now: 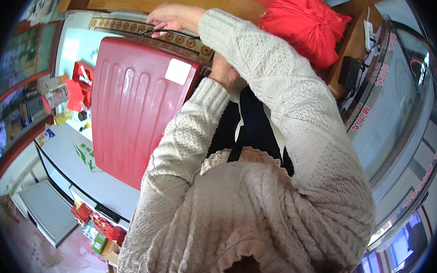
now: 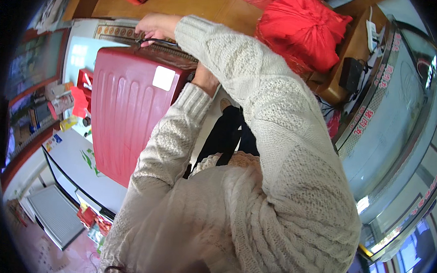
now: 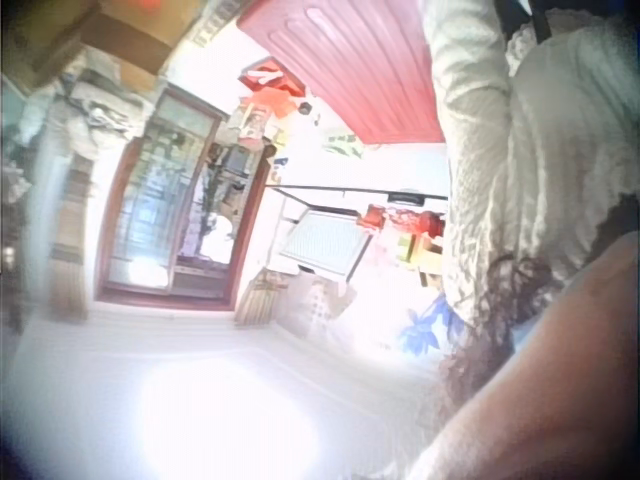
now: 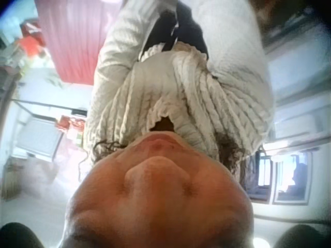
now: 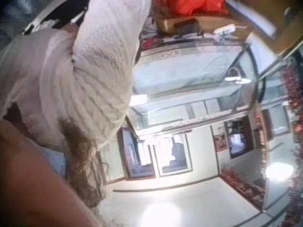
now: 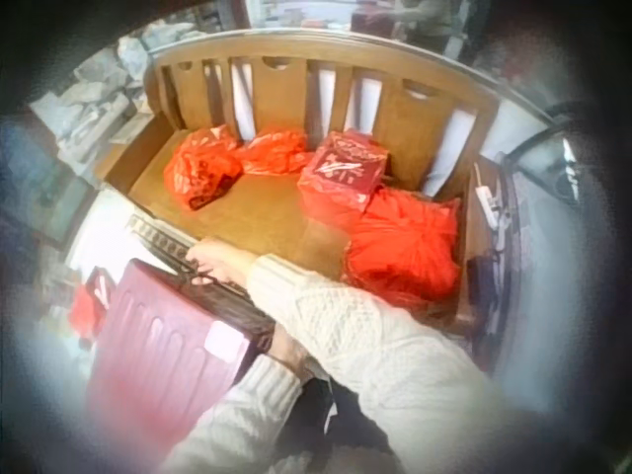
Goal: The person opens a red countertop oven, places a metal tray inside, and transfers several sweet potatoes from a blue bowl onto the tray. They close the oven, plug it into a power strip, and adjust the control knobs to start the cooking process.
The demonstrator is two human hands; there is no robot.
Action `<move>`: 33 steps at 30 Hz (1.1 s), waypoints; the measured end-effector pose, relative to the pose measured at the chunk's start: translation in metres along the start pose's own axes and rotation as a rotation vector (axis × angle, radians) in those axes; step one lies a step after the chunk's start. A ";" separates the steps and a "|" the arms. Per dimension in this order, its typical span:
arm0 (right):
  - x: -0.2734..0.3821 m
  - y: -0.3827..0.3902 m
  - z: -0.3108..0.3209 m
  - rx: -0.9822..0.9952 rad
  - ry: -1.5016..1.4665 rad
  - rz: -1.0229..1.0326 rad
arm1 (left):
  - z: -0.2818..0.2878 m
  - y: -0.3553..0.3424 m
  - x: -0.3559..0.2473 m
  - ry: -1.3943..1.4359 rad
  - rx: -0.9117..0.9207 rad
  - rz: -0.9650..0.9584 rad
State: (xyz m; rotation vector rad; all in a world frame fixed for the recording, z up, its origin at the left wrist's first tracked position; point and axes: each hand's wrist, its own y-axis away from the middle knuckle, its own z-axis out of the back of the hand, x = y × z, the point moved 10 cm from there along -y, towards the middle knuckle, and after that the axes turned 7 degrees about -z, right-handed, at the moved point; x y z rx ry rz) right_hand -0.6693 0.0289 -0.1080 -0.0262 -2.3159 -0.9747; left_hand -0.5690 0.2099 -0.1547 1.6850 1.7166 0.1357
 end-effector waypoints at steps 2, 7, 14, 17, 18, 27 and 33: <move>0.002 0.028 0.009 0.030 0.027 0.109 | -0.012 0.007 -0.001 -0.142 0.002 0.005; 0.034 0.170 0.057 -0.595 0.930 0.905 | -0.014 -0.019 0.036 -0.244 0.187 0.139; -0.198 0.331 0.334 -1.503 -0.204 0.604 | -0.064 -0.006 0.069 0.023 0.103 0.256; -0.238 0.291 0.329 -0.846 -0.757 0.332 | -0.040 -0.011 0.073 0.069 0.176 0.319; -0.230 0.291 0.331 -0.805 -0.798 0.343 | -0.029 -0.013 0.076 0.031 0.185 0.342; -0.178 0.294 0.348 -0.909 -0.691 0.622 | 0.021 0.011 0.122 -0.708 -0.053 0.817; -0.178 0.275 0.382 -0.845 -0.755 0.790 | -0.104 -0.049 0.129 -1.653 0.400 -0.239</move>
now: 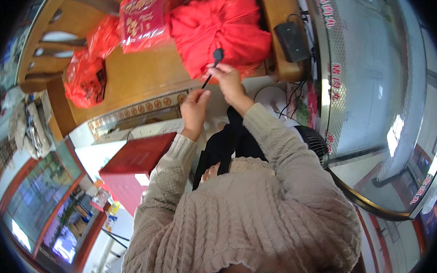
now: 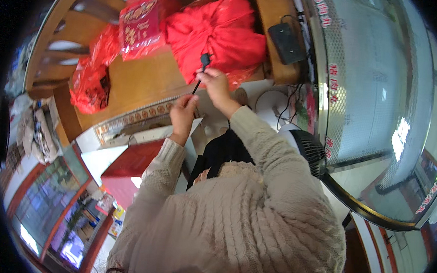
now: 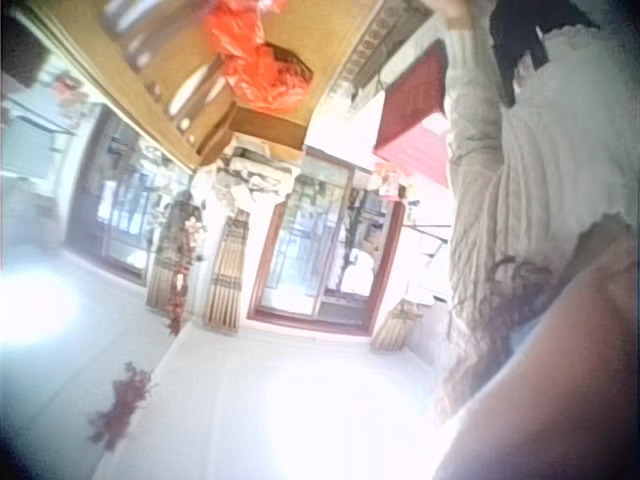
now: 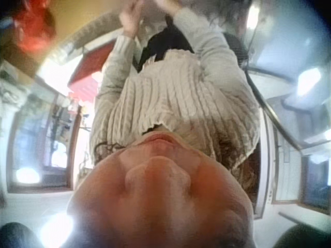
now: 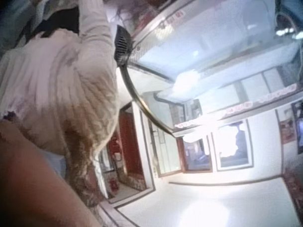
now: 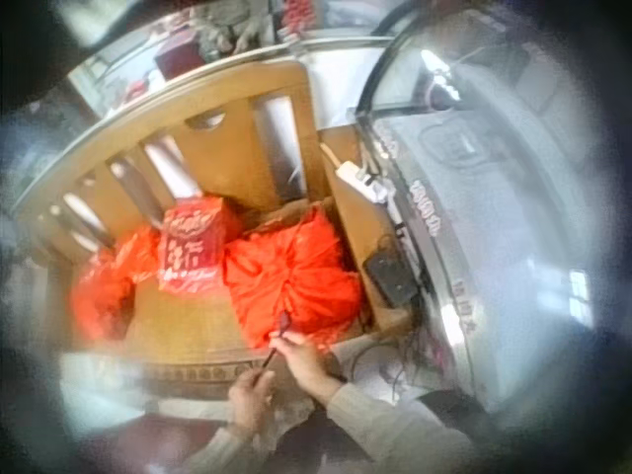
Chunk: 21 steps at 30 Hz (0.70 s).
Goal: The person opens a red countertop oven, places a metal tray inside, and transfers several sweet potatoes from a blue bowl onto the tray. They close the oven, plug it into a power strip, and adjust the control knobs to start the cooking process.
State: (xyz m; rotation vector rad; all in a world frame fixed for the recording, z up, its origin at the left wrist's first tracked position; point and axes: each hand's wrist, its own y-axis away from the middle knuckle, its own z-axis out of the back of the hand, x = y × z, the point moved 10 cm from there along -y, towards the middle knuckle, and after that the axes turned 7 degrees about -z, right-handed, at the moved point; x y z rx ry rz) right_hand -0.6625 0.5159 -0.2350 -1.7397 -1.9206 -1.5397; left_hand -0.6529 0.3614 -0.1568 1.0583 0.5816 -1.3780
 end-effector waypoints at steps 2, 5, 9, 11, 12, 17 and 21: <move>-0.003 -0.015 0.011 -0.014 0.188 0.030 | -0.009 -0.037 -0.076 -0.462 -0.085 -0.479; -0.021 -0.026 0.022 -0.074 0.232 -0.016 | -0.042 -0.089 -0.060 -0.415 0.047 -0.334; -0.001 -0.038 0.023 0.009 0.463 0.058 | -0.064 -0.117 -0.018 -0.197 0.112 -0.108; 0.021 -0.049 0.018 0.206 0.593 0.118 | -0.063 -0.124 0.012 0.009 0.041 0.012; 0.054 -0.058 0.024 0.231 0.827 0.273 | -0.064 -0.127 0.018 0.013 0.022 0.002; 0.225 -0.144 0.093 -0.474 1.353 0.710 | -0.069 -0.135 0.036 0.022 0.051 0.029; 0.312 -0.214 0.113 -0.848 1.750 0.871 | -0.087 -0.130 0.029 0.190 0.151 0.138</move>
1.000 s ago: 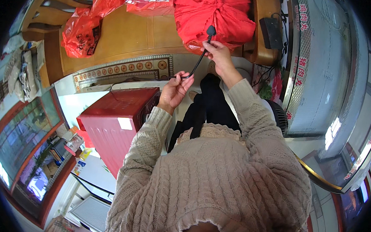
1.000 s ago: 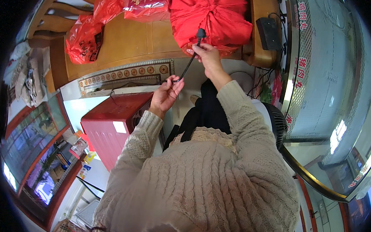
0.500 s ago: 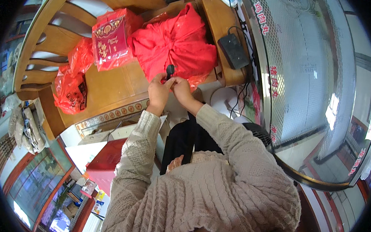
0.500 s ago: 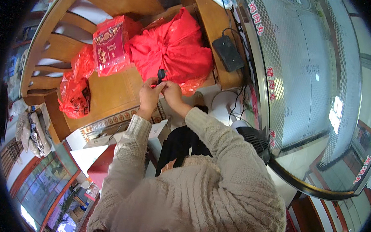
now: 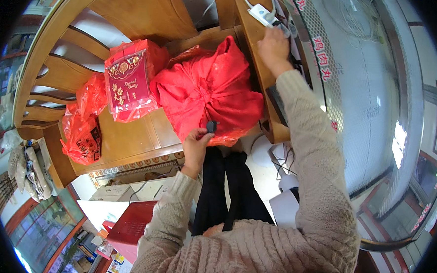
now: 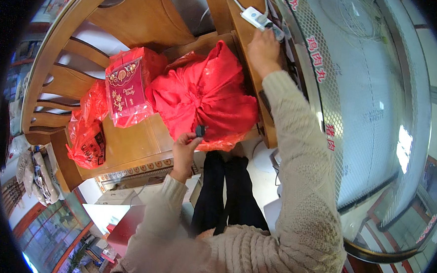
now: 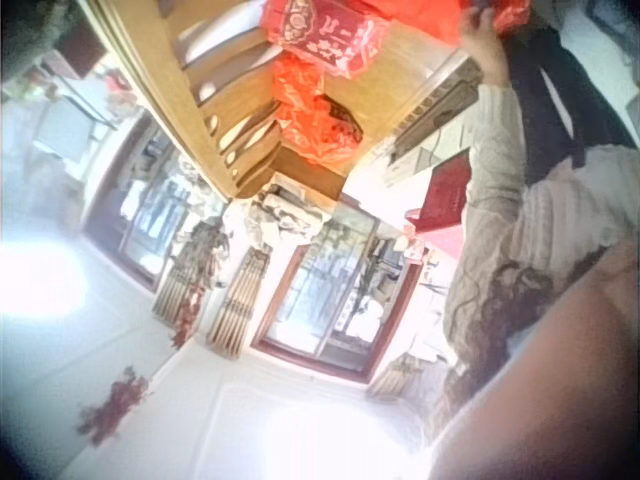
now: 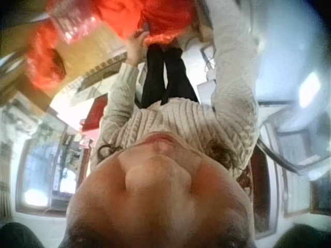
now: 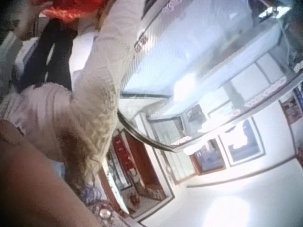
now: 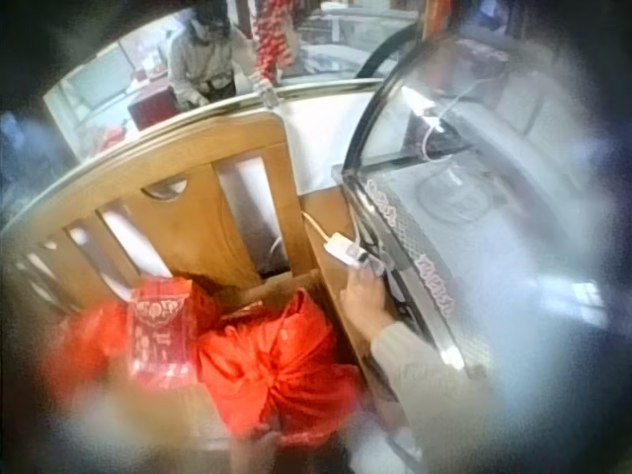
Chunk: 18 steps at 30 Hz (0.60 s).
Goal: The person opens a red countertop oven, places a metal tray inside, and transfers several sweet potatoes from a blue bowl onto the tray. They close the oven, plug it into a power strip, and adjust the control knobs to start the cooking process.
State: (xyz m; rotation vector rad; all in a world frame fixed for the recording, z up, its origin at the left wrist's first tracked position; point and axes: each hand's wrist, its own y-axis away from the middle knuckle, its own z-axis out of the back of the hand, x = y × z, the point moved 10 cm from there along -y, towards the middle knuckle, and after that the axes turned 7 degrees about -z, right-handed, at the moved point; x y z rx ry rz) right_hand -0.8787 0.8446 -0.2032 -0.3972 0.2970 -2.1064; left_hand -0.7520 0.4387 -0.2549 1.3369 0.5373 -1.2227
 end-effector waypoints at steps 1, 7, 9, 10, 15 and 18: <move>-0.008 -0.018 -0.017 0.082 0.181 -0.042 | 0.000 0.001 0.007 0.043 0.018 0.012; -0.010 -0.066 -0.033 -0.049 0.286 0.038 | 0.002 0.007 0.010 0.104 0.068 0.053; -0.017 -0.075 -0.042 0.045 0.345 0.043 | 0.004 0.009 0.014 0.121 0.053 0.070; -0.019 -0.079 -0.046 0.090 0.374 0.045 | 0.005 0.010 0.015 0.124 0.046 0.076; -0.020 -0.092 -0.059 0.409 0.276 -0.155 | 0.007 0.014 0.030 0.103 0.069 0.079; -0.049 -0.093 -0.083 0.344 0.312 -0.227 | -0.001 0.012 0.032 0.107 0.063 0.057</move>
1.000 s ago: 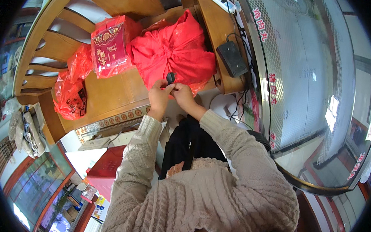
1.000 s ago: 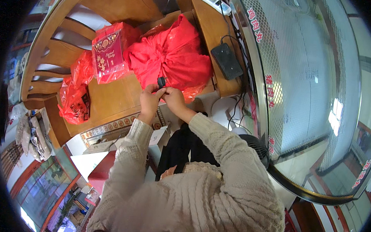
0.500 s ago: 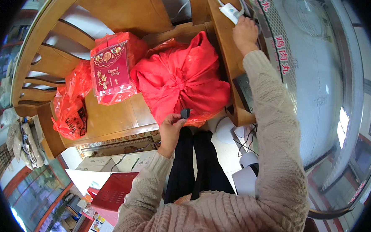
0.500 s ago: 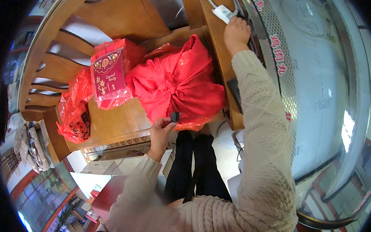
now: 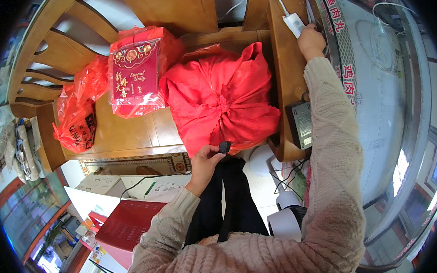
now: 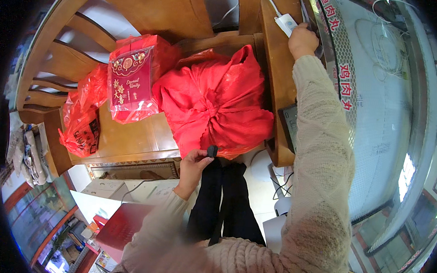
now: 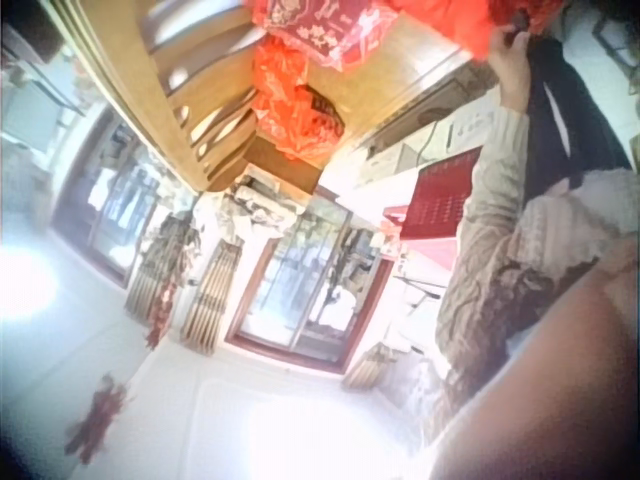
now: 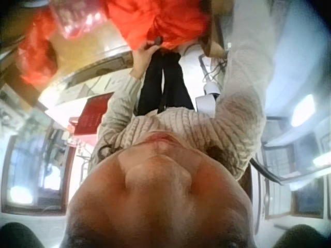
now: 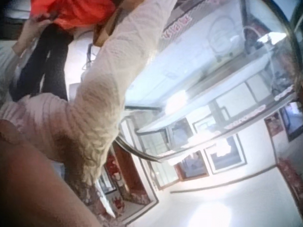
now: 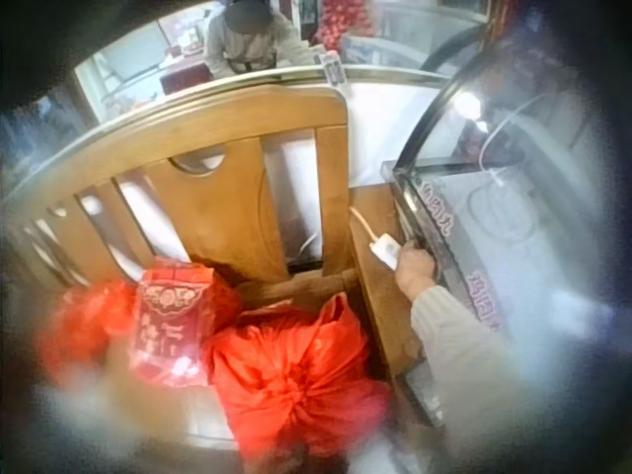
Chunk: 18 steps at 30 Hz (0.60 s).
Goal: The person opens a red countertop oven, places a metal tray inside, and transfers several sweet potatoes from a blue bowl onto the tray. They close the oven, plug it into a power strip, and adjust the control knobs to start the cooking process.
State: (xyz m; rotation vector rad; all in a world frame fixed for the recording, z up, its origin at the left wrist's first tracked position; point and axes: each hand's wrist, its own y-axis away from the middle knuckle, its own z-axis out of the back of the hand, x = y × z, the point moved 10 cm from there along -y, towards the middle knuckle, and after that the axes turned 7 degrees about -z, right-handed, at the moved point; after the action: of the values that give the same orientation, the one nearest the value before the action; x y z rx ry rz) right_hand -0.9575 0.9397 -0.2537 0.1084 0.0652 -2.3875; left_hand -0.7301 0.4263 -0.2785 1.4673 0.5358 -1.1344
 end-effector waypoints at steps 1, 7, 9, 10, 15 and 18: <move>-0.002 -0.002 -0.007 0.041 -0.007 0.004 | -0.001 0.001 0.000 0.010 0.001 0.008; 0.005 0.017 -0.007 0.327 -0.092 0.019 | -0.007 0.000 0.003 0.037 0.073 0.061; 0.007 0.020 -0.007 0.380 -0.132 0.068 | -0.011 0.000 -0.002 0.004 0.097 0.067; 0.006 0.022 -0.007 0.355 -0.126 0.040 | -0.013 -0.001 -0.006 -0.012 0.097 0.065; 0.010 0.030 -0.005 0.355 -0.125 -0.026 | -0.012 -0.001 0.003 0.008 0.104 0.062; 0.018 0.035 0.000 0.372 -0.135 -0.008 | -0.011 0.000 0.014 0.038 0.110 0.067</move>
State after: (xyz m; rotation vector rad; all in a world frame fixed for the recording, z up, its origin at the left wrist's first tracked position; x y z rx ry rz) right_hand -0.9462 0.9020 -0.2564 0.1207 -0.4437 -2.3830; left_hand -0.7202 0.4330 -0.2920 1.5925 0.4536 -1.0997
